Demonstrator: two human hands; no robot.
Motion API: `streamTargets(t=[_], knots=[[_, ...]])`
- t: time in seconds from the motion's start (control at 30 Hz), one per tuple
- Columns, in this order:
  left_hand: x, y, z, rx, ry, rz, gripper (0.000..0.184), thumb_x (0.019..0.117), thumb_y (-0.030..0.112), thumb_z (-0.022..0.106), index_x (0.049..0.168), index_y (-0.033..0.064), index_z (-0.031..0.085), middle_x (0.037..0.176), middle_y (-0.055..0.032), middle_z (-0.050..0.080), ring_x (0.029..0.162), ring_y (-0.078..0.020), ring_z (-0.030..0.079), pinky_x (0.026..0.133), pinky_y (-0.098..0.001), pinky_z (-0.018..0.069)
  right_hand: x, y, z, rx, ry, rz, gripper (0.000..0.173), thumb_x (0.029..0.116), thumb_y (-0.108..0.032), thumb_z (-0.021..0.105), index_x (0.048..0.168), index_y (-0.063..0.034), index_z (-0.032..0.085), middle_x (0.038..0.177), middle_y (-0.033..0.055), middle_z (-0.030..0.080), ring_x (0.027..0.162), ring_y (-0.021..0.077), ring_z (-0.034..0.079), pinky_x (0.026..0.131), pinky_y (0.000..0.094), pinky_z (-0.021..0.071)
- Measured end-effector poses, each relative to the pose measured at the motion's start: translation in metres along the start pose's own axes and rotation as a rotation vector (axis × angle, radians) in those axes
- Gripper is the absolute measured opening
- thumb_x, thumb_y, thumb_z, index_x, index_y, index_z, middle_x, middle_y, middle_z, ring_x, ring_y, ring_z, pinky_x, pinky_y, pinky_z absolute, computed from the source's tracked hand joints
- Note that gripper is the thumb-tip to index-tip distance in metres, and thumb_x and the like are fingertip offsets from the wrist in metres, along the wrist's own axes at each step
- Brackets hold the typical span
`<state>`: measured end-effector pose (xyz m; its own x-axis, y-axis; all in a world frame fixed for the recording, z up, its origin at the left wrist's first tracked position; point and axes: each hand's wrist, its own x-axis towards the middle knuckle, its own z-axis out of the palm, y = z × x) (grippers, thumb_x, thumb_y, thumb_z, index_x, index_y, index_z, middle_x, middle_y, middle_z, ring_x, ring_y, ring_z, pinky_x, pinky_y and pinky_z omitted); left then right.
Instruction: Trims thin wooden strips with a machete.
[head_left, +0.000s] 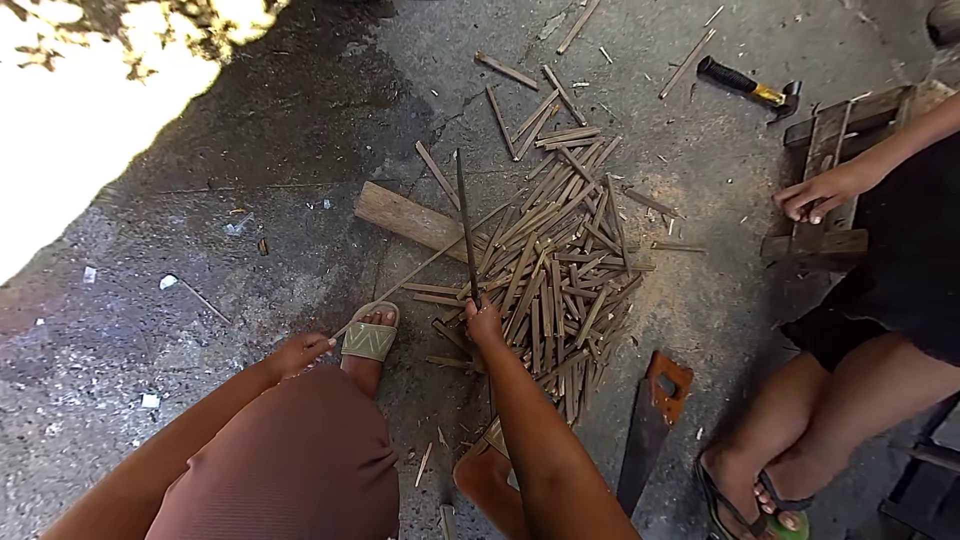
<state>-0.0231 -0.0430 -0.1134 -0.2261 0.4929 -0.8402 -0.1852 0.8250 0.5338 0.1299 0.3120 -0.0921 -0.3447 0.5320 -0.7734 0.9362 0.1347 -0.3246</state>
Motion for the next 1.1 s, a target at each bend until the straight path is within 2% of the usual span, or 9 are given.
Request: streamTargets(t=[0.13,0.2,0.33,0.4,0.47,0.63,0.8,0.93,1.1], knots=[[-0.001,0.000,-0.008,-0.219,-0.124,-0.083,0.027,0.1117,0.027,0.046,0.118,0.0032,0.057,0.098,-0.0022,0.061,0.073,-0.0024,0.057,0.068,-0.0196,0.0487,0.001,0.008,-0.011,0.245,-0.093,-0.003,0.039,0.1138,-0.031,0.041,0.131,0.0018,0.054,0.079,0.0110,0.058,0.054,0.0163,0.059,0.056,0.0307,0.0557],[0.002,-0.002,-0.010,-0.206,-0.181,-0.058,0.024,0.1123,0.029,0.044,0.107,0.0090,0.056,0.086,0.0031,0.063,0.056,0.0015,0.049,0.053,-0.0154,0.0403,0.002,0.010,-0.015,0.254,-0.094,-0.002,0.038,0.1136,-0.031,0.041,0.127,0.0021,0.055,0.078,0.0104,0.058,0.053,0.0155,0.059,0.055,0.0300,0.0555],[0.000,0.000,-0.011,-0.175,-0.116,0.001,0.021,0.1116,0.026,0.046,0.103,0.0082,0.052,0.065,0.0068,0.048,0.050,-0.0006,0.044,0.051,-0.0164,0.0390,-0.004,0.005,-0.026,0.013,-0.018,-0.008,0.042,0.1129,-0.036,0.041,0.129,-0.0002,0.057,0.088,0.0156,0.063,0.064,0.0217,0.064,0.065,0.0372,0.0568],[-0.003,-0.001,-0.010,-0.043,0.050,0.065,0.023,0.1092,0.025,0.053,0.110,0.0024,0.059,0.070,0.0037,0.052,0.058,-0.0026,0.047,0.060,-0.0204,0.0426,-0.010,0.000,-0.033,-0.126,0.008,-0.009,0.044,0.1125,-0.036,0.041,0.132,-0.0002,0.058,0.105,0.0229,0.068,0.088,0.0324,0.070,0.082,0.0486,0.0573],[-0.004,0.000,-0.010,0.104,0.199,0.098,0.033,0.1069,0.024,0.059,0.120,-0.0057,0.061,0.086,-0.0142,0.062,0.074,-0.0208,0.058,0.076,-0.0404,0.0505,-0.016,-0.004,-0.037,-0.228,0.042,-0.013,0.044,0.1122,-0.036,0.042,0.129,0.0002,0.060,0.113,0.0258,0.068,0.108,0.0391,0.068,0.095,0.0567,0.0514],[-0.004,0.026,-0.004,0.453,0.194,-0.075,0.042,0.1114,0.031,0.047,0.135,-0.0027,0.053,0.117,-0.0323,0.065,0.111,-0.0495,0.065,0.097,-0.0648,0.0483,-0.019,-0.008,-0.029,-0.314,0.088,0.012,0.045,0.1119,-0.039,0.041,0.127,-0.0012,0.061,0.117,0.0240,0.069,0.115,0.0386,0.067,0.098,0.0573,0.0502],[0.003,0.049,0.016,0.605,0.199,-0.233,0.043,0.1142,0.029,0.034,0.144,0.0009,0.045,0.132,-0.0320,0.059,0.123,-0.0497,0.061,0.098,-0.0636,0.0497,-0.030,-0.025,-0.026,-0.093,0.228,-0.080,0.046,0.1118,-0.039,0.043,0.120,0.0016,0.063,0.099,0.0247,0.069,0.095,0.0397,0.069,0.087,0.0576,0.0528],[0.010,0.042,0.018,0.587,0.190,-0.227,0.043,0.1143,0.029,0.034,0.144,0.0013,0.045,0.135,-0.0312,0.058,0.125,-0.0489,0.060,0.099,-0.0632,0.0494,-0.046,-0.051,-0.040,0.268,0.539,-0.540,0.040,0.1111,-0.032,0.045,0.118,0.0047,0.060,0.077,0.0125,0.062,0.064,0.0236,0.064,0.064,0.0451,0.0574],[0.015,0.038,0.016,0.578,0.199,-0.218,0.042,0.1143,0.029,0.033,0.145,0.0029,0.046,0.135,-0.0305,0.058,0.122,-0.0493,0.061,0.098,-0.0641,0.0499,-0.028,-0.052,-0.037,0.404,0.780,-0.908,0.045,0.1125,-0.032,0.040,0.120,0.0103,0.052,0.081,0.0079,0.062,0.070,0.0131,0.066,0.069,0.0347,0.0608]])
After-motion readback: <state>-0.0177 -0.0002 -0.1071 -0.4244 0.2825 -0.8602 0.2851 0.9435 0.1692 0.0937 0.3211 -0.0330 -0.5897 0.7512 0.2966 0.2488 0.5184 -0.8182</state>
